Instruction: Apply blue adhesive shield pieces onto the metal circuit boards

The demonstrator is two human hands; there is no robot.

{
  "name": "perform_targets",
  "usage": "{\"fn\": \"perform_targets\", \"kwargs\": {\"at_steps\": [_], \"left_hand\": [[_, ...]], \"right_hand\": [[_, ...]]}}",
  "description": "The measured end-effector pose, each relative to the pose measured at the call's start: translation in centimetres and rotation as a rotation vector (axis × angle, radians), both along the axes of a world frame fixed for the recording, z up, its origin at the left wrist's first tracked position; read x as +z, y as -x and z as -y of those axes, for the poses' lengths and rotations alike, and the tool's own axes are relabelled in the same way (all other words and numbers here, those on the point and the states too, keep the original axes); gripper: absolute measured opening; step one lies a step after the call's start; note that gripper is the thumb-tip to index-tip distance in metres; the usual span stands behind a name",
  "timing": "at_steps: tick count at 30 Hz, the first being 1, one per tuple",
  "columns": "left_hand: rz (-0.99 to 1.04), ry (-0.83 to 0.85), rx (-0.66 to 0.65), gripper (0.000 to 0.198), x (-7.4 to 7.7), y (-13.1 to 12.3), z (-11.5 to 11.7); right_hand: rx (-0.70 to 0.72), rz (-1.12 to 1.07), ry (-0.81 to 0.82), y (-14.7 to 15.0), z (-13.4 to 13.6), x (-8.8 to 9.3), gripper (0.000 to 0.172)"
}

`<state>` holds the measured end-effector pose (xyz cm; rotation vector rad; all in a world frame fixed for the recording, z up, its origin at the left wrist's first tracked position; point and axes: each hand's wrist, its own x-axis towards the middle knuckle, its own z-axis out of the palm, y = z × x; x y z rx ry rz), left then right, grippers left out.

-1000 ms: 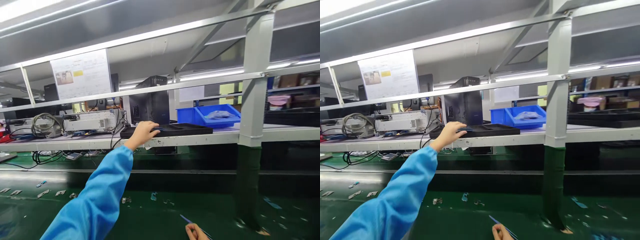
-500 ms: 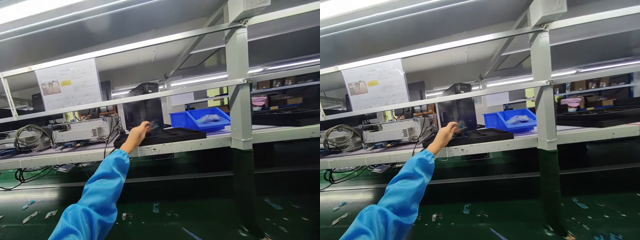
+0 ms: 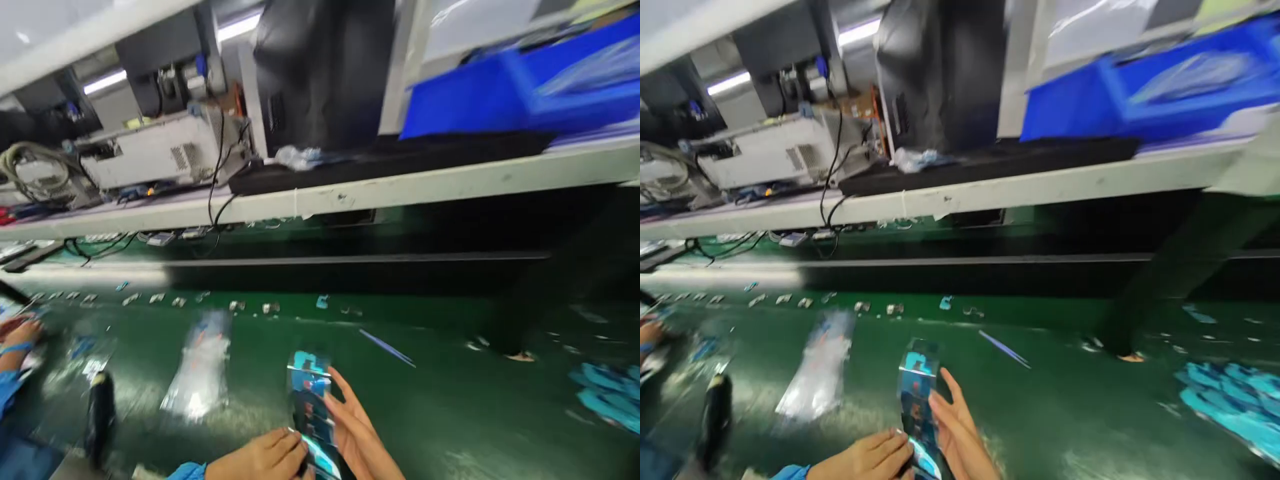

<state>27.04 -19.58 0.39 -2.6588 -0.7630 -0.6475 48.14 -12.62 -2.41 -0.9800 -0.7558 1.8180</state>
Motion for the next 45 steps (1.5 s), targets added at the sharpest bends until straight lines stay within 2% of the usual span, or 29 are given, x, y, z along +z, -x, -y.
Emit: {"fn": "perform_targets", "kwargs": {"at_steps": [2, 4, 6, 7, 9, 11, 14, 16, 18, 20, 22, 24, 26, 29, 31, 33, 37, 40, 45], "left_hand": [[0.008, 0.047, 0.119, 0.014, -3.1, -0.6, 2.2], [0.013, 0.135, 0.231, 0.012, -4.9, -1.1, 3.5], [0.011, 0.257, 0.299, 0.012, -5.8, -1.4, 4.0], [0.026, 0.324, 0.317, 0.018, -6.0, -1.3, 4.1], [0.125, 0.45, 0.363, 0.044, -5.9, -0.4, 4.2], [0.283, 0.546, 0.527, 0.067, -5.2, 2.0, 4.3], [0.434, 0.614, 1.034, 0.074, -3.6, 7.8, 4.2], [0.41, 0.618, 1.364, 0.083, -2.9, 11.8, 3.9], [0.36, 0.652, 1.525, 0.095, -3.0, 14.5, 3.6], [0.328, 0.687, 1.547, 0.099, -3.8, 15.5, 3.3], [0.308, 0.669, 1.533, 0.096, -5.0, 15.2, 3.2], [0.302, 0.609, 1.527, 0.086, -6.3, 14.5, 3.1], [0.31, 0.539, 1.521, 0.076, -7.3, 14.0, 3.1], [0.327, 0.483, 1.509, 0.07, -7.7, 13.8, 3.0], [0.345, 0.489, 1.51, 0.069, -7.6, 13.8, 2.8], [0.367, 0.504, 1.527, 0.075, -7.6, 13.9, 2.4], [0.375, 0.52, 1.533, 0.1, -8.0, 13.6, 1.4], [0.366, 0.485, 1.52, 0.098, -8.7, 13.4, 1.2], [0.397, 0.346, 1.545, 0.089, -9.3, 12.7, 1.9]], "right_hand": [[-0.002, 0.126, 0.033, 0.6, 0.3, -1.6, 0.104], [-0.007, 0.316, -0.013, 0.8, -0.5, -3.4, 0.115], [-0.014, 0.549, -0.126, 0.7, -1.8, -4.8, 0.113], [-0.021, 0.656, -0.188, 0.5, -2.5, -5.2, 0.11], [0.003, 0.89, -0.279, 0.0, -3.8, -5.1, 0.101], [0.08, 1.038, -0.327, -0.1, -4.7, -3.8, 0.09], [0.289, 1.018, -0.458, 2.3, -6.2, 0.2, 0.063], [0.508, 0.952, -0.671, 6.8, -7.9, 2.9, 0.048], [0.68, 0.963, -0.903, 13.1, -10.3, 4.8, 0.04], [0.658, 0.982, -0.978, 20.0, -13.0, 5.4, 0.037], [0.625, 1.009, -1.007, 26.0, -15.2, 4.9, 0.037], [0.595, 1.06, -1.002, 30.3, -16.6, 3.7, 0.038], [0.58, 1.121, -0.987, 32.7, -17.0, 2.2, 0.04], [0.597, 1.206, -0.975, 33.7, -17.2, 0.5, 0.04], [0.625, 1.25, -0.98, 33.6, -17.7, 0.1, 0.041], [0.649, 1.296, -0.979, 33.5, -18.5, 0.1, 0.041], [0.677, 1.401, -0.937, 34.5, -19.6, 0.3, 0.048], [0.723, 1.438, -0.919, 35.8, -19.8, 0.2, 0.048], [0.884, 1.383, -0.956, 37.4, -20.4, 0.6, 0.036]]}}
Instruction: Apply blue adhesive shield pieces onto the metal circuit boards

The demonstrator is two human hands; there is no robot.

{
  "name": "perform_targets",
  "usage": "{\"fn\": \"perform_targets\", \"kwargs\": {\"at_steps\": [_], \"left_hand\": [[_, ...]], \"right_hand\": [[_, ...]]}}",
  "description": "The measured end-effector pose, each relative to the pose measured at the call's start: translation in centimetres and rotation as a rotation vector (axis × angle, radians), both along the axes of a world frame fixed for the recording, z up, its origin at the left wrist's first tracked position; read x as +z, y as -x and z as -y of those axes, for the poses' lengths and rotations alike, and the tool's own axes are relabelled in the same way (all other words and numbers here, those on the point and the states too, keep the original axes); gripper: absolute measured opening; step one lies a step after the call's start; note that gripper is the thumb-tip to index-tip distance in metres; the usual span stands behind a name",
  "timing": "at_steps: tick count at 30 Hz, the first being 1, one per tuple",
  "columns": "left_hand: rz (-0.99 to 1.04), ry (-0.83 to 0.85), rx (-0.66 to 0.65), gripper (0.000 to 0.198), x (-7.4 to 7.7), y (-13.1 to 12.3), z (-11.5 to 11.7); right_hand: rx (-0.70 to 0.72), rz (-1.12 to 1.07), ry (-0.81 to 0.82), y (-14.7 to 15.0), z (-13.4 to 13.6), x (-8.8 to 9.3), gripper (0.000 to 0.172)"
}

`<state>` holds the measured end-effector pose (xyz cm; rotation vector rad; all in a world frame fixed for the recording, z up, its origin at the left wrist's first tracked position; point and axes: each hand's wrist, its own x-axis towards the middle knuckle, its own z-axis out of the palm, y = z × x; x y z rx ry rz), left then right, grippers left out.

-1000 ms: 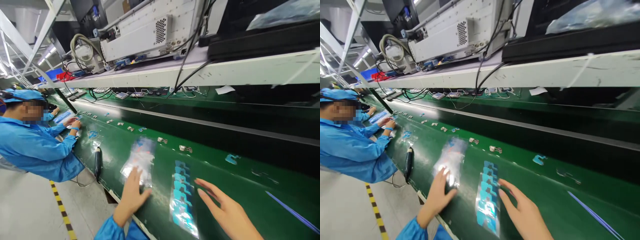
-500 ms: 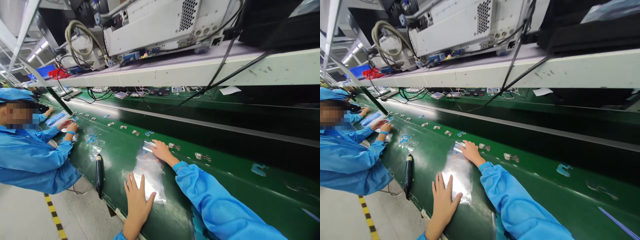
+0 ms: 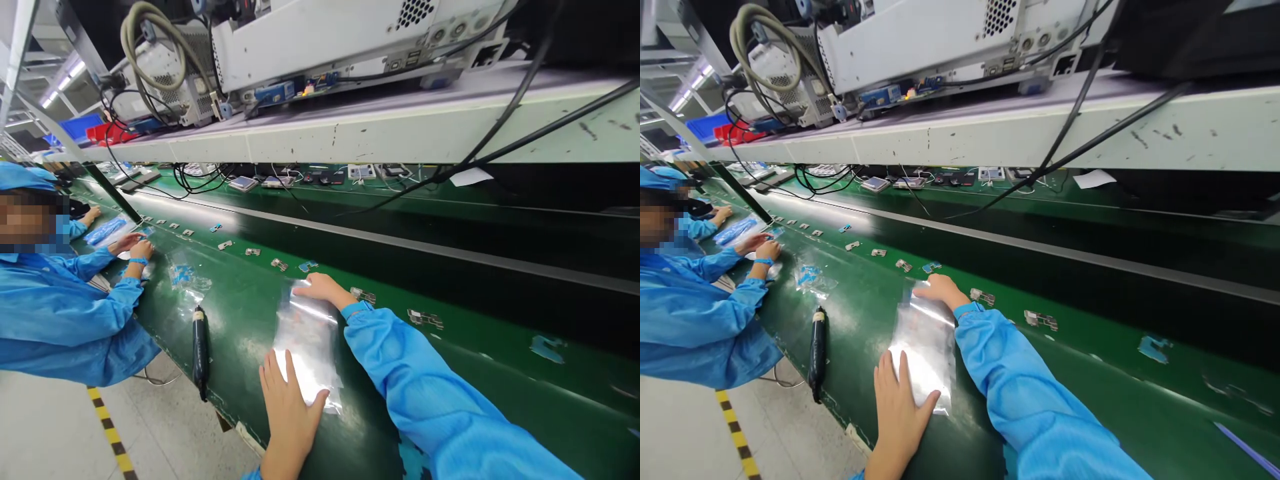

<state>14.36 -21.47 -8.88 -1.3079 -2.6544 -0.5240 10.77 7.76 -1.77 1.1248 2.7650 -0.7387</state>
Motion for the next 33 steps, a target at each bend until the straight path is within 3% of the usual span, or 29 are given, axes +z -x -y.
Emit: {"fn": "perform_targets", "kwargs": {"at_steps": [5, 9, 14, 17, 21, 24, 26, 29, 33], "left_hand": [[-0.063, -0.085, 0.017, 0.077, 0.0, -0.9, 0.6], [-0.071, -0.095, 0.034, 0.071, 0.0, -1.6, 1.8], [-0.045, -0.053, 0.016, 0.066, 0.0, -2.3, 5.5], [0.037, -0.064, 0.031, 0.062, -0.3, -2.3, 8.5], [0.414, -0.354, 0.311, 0.073, -1.3, -2.0, 12.0], [0.974, -0.696, 0.711, 0.079, -1.9, -2.6, 12.7], [1.411, -0.879, 0.884, 0.069, -1.4, -3.5, 12.3], [1.848, -1.058, 0.807, 0.051, 0.5, -4.9, 11.1], [1.975, -1.186, 0.726, 0.049, 3.5, -5.5, 10.7]], "right_hand": [[0.045, 0.004, -0.034, 0.2, 0.3, 0.4, 0.035], [0.044, -0.003, -0.112, -0.7, 2.8, -0.3, 0.046], [0.114, -0.017, -0.189, -3.4, 8.2, -1.8, 0.063], [0.159, -0.039, -0.213, -4.9, 10.0, -2.3, 0.069], [0.201, -0.109, -0.245, -5.5, 9.1, -2.5, 0.067], [0.253, -0.166, -0.263, -5.6, 8.6, -3.3, 0.074], [0.259, -0.195, -0.27, -6.0, 9.3, -4.3, 0.075], [0.231, -0.232, -0.281, -7.0, 11.6, -5.5, 0.074], [0.21, -0.268, -0.294, -8.5, 14.6, -6.0, 0.073]]}}
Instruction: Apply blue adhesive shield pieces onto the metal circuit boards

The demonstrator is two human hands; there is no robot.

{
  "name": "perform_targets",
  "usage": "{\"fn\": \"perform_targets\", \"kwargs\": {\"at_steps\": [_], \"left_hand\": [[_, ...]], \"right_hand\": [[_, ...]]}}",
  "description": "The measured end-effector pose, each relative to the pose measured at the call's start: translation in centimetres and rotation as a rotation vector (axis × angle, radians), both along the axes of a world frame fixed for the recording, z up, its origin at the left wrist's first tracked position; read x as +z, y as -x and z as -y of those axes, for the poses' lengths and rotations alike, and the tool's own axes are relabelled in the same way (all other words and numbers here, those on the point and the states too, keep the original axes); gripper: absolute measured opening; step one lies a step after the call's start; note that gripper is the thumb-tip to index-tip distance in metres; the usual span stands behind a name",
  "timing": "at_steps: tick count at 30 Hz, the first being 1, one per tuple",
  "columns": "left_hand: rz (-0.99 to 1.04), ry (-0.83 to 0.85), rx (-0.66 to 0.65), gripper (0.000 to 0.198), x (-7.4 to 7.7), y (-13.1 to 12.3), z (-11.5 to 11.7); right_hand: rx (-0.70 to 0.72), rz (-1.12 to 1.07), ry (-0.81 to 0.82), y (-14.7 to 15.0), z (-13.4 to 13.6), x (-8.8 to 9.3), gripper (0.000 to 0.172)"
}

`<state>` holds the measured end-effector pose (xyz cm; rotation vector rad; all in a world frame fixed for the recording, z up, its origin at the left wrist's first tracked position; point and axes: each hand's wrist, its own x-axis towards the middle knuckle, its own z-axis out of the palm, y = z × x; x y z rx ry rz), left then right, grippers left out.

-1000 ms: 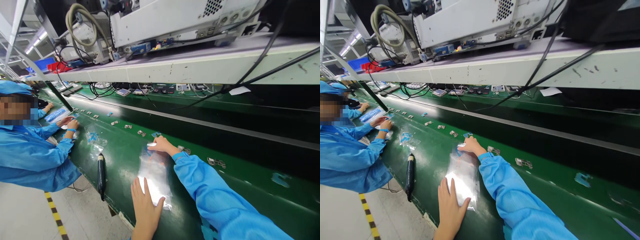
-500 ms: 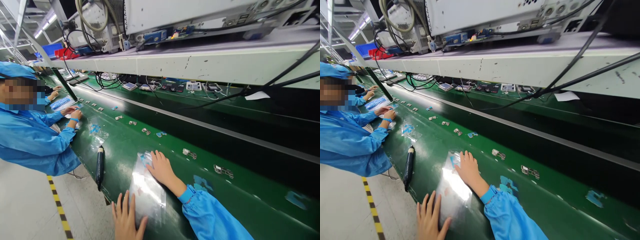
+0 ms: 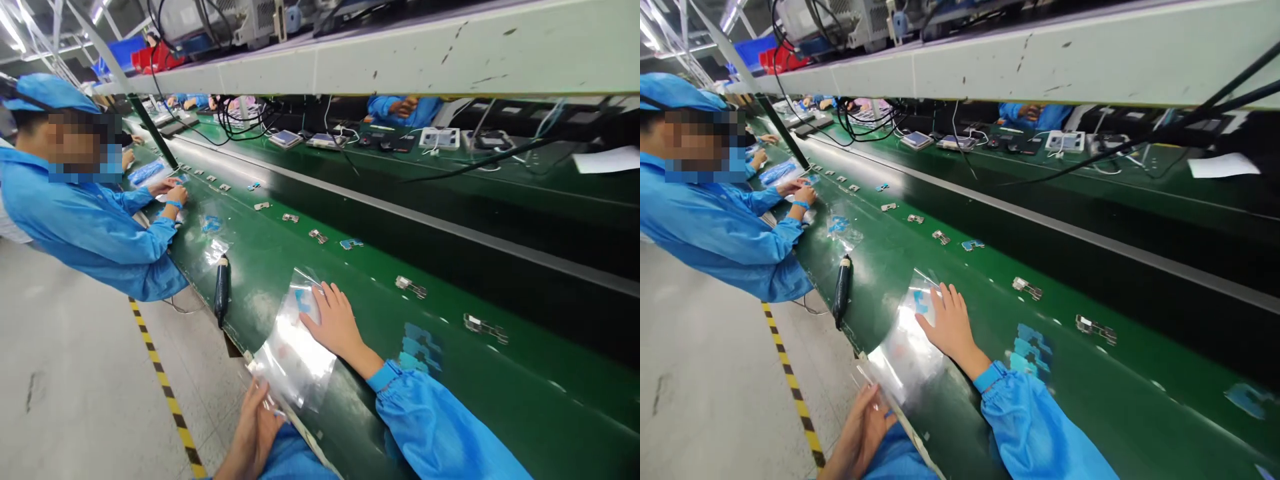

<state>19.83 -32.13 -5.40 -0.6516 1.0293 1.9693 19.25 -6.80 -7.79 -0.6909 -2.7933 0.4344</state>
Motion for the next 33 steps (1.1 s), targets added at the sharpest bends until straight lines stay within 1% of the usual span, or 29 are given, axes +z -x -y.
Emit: {"fn": "perform_targets", "kwargs": {"at_steps": [1, 3, 7, 9, 12, 14, 15, 17, 19, 20, 21, 22, 23, 25, 28, 29, 31, 33], "left_hand": [[0.01, -0.001, 0.02, 0.05, 0.4, 0.0, 0.2], [0.026, 0.012, 0.045, 0.053, 0.6, -0.1, 0.8], [0.056, 0.163, 0.04, 0.059, 0.1, -0.8, 3.0], [0.047, 0.235, 0.012, 0.056, 0.1, -1.2, 4.4], [0.009, 0.275, -0.051, 0.048, 0.3, -1.4, 6.2], [-0.039, 0.284, -0.101, 0.045, 0.4, -1.2, 6.9], [-0.075, 0.292, -0.134, 0.045, 0.4, -1.0, 7.1], [-0.16, 0.364, -0.213, 0.045, 0.1, -0.1, 7.4], [-0.237, 0.452, -0.279, 0.043, -0.1, 1.4, 7.6], [-0.263, 0.491, -0.296, 0.043, -0.1, 2.2, 7.7], [-0.281, 0.518, -0.304, 0.042, 0.0, 3.0, 7.8], [-0.294, 0.532, -0.307, 0.042, 0.2, 3.6, 7.8], [-0.304, 0.53, -0.313, 0.042, 0.5, 4.1, 7.8], [-0.304, 0.465, -0.357, 0.048, 1.2, 4.6, 7.8], [-0.206, 0.214, -0.433, 0.053, 1.5, 3.9, 8.2], [-0.148, 0.131, -0.446, 0.054, 1.4, 3.6, 8.5], [-0.03, 0.011, -0.457, 0.068, 0.7, 3.2, 9.2], [0.051, -0.068, -0.455, 0.085, -0.1, 3.2, 9.7]], "right_hand": [[-0.005, -0.008, -0.003, -0.3, 0.6, 0.1, 0.072], [-0.012, -0.023, -0.011, -0.8, 1.9, 0.3, 0.071], [-0.02, -0.058, -0.024, -2.0, 5.3, 0.7, 0.063], [-0.019, -0.084, -0.013, -3.0, 7.7, 0.7, 0.058], [-0.012, -0.109, 0.068, -5.2, 11.3, 0.5, 0.056], [-0.026, -0.1, 0.169, -6.4, 12.4, 0.5, 0.056], [-0.046, -0.086, 0.227, -6.7, 12.3, 0.6, 0.057], [-0.121, -0.049, 0.323, -6.4, 10.7, 1.2, 0.062], [-0.227, -0.008, 0.345, -5.0, 7.6, 2.0, 0.073], [-0.263, 0.003, 0.305, -4.1, 5.9, 2.4, 0.079], [-0.235, 0.027, 0.27, -3.1, 4.4, 2.9, 0.083], [-0.163, 0.073, 0.264, -2.1, 3.2, 3.2, 0.084], [-0.123, 0.094, 0.264, -1.3, 2.3, 3.5, 0.082], [-0.064, 0.14, 0.277, -0.7, 1.7, 3.7, 0.075], [-0.074, 0.183, 0.283, -2.1, 2.0, 3.5, 0.057], [-0.081, 0.193, 0.279, -2.9, 2.0, 3.4, 0.05], [-0.096, 0.201, 0.257, -4.4, 1.7, 3.3, 0.042], [-0.094, 0.188, 0.218, -5.2, 1.3, 3.2, 0.043]]}}
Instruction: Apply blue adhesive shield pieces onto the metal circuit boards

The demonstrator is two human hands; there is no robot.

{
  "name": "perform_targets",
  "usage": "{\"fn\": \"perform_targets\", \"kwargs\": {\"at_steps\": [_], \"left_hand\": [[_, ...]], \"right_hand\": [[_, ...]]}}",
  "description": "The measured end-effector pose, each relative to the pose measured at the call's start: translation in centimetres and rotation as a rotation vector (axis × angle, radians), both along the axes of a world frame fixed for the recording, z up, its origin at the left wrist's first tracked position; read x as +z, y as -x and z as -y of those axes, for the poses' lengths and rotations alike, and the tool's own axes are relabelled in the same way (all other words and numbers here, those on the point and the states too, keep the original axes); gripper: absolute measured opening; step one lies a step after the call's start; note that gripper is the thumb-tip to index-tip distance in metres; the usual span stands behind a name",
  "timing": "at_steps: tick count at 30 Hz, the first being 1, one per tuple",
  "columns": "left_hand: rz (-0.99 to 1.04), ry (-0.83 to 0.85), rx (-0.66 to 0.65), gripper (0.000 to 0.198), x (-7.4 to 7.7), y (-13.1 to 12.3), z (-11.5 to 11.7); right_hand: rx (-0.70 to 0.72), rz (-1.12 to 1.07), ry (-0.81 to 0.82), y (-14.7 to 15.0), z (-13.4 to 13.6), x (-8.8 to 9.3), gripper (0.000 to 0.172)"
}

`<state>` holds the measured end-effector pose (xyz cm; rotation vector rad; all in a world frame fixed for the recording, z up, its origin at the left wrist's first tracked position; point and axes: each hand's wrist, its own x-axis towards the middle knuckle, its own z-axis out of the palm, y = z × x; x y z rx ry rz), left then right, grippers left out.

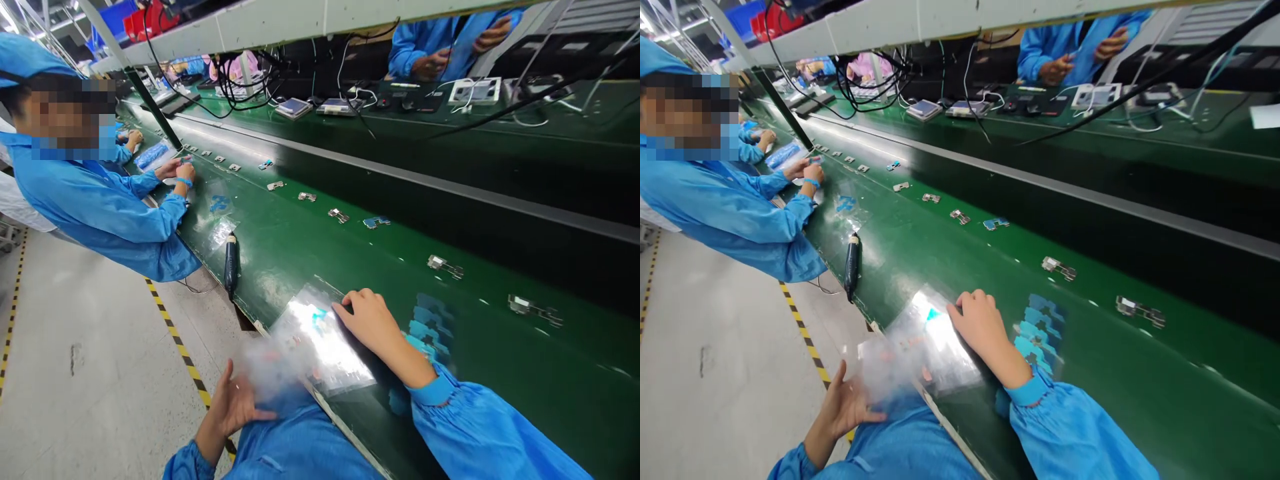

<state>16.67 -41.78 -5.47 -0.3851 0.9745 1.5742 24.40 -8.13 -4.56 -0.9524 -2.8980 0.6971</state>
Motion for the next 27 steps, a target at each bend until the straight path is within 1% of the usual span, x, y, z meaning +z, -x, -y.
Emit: {"fn": "perform_targets", "kwargs": {"at_steps": [1, 3, 5, 6, 8, 10, 13, 15, 17, 18, 20, 22, 23, 24, 27], "left_hand": [[0.026, -0.023, 0.008, 0.09, -0.3, 0.1, 0.1], [0.056, -0.05, 0.016, 0.098, -0.3, 0.5, -0.1], [0.075, -0.039, -0.019, 0.111, 0.1, 0.8, -0.9], [0.079, -0.017, -0.048, 0.116, 0.5, 0.8, -1.3], [0.074, 0.052, -0.108, 0.115, 1.2, 0.7, -2.4], [0.072, 0.105, -0.168, 0.112, 1.4, 0.5, -3.3], [0.03, 0.119, -0.255, 0.113, 0.7, 0.9, -3.9], [-0.063, 0.127, -0.266, 0.1, -0.3, 2.0, -3.5], [-0.139, 0.144, -0.254, 0.082, -1.1, 3.5, -2.8], [-0.157, 0.148, -0.249, 0.078, -1.4, 4.3, -2.4], [-0.173, 0.147, -0.258, 0.082, -1.5, 5.7, -1.8], [-0.195, 0.139, -0.28, 0.09, -1.2, 6.4, -1.6], [-0.211, 0.137, -0.296, 0.089, -0.9, 6.5, -1.7], [-0.231, 0.136, -0.314, 0.084, -0.6, 6.4, -1.8], [-0.328, 0.15, -0.364, 0.058, 0.1, 5.2, -2.6]], "right_hand": [[0.022, -0.018, -0.02, 0.1, -0.1, -0.1, 0.045], [0.121, -0.072, -0.049, 0.9, 0.2, -0.5, 0.054], [0.288, -0.132, -0.063, 2.2, 0.7, -0.9, 0.059], [0.381, -0.16, -0.068, 2.9, 0.9, -1.1, 0.059], [0.543, -0.213, -0.078, 4.1, 0.9, -1.3, 0.054], [0.651, -0.26, -0.084, 5.1, 0.5, -1.0, 0.048], [0.776, -0.306, -0.08, 6.1, 1.0, -0.3, 0.049], [0.851, -0.32, -0.079, 6.4, 2.1, 0.2, 0.054], [0.888, -0.32, -0.082, 6.3, 3.5, 0.3, 0.055], [0.89, -0.318, -0.083, 6.2, 4.1, 0.3, 0.056], [0.875, -0.313, -0.081, 5.8, 4.8, 0.3, 0.056], [0.848, -0.305, -0.079, 5.3, 5.0, 0.1, 0.056], [0.833, -0.298, -0.077, 5.0, 5.1, 0.0, 0.056], [0.82, -0.288, -0.075, 4.7, 5.2, -0.1, 0.057], [0.78, -0.257, -0.063, 4.0, 5.6, -0.3, 0.063]]}}
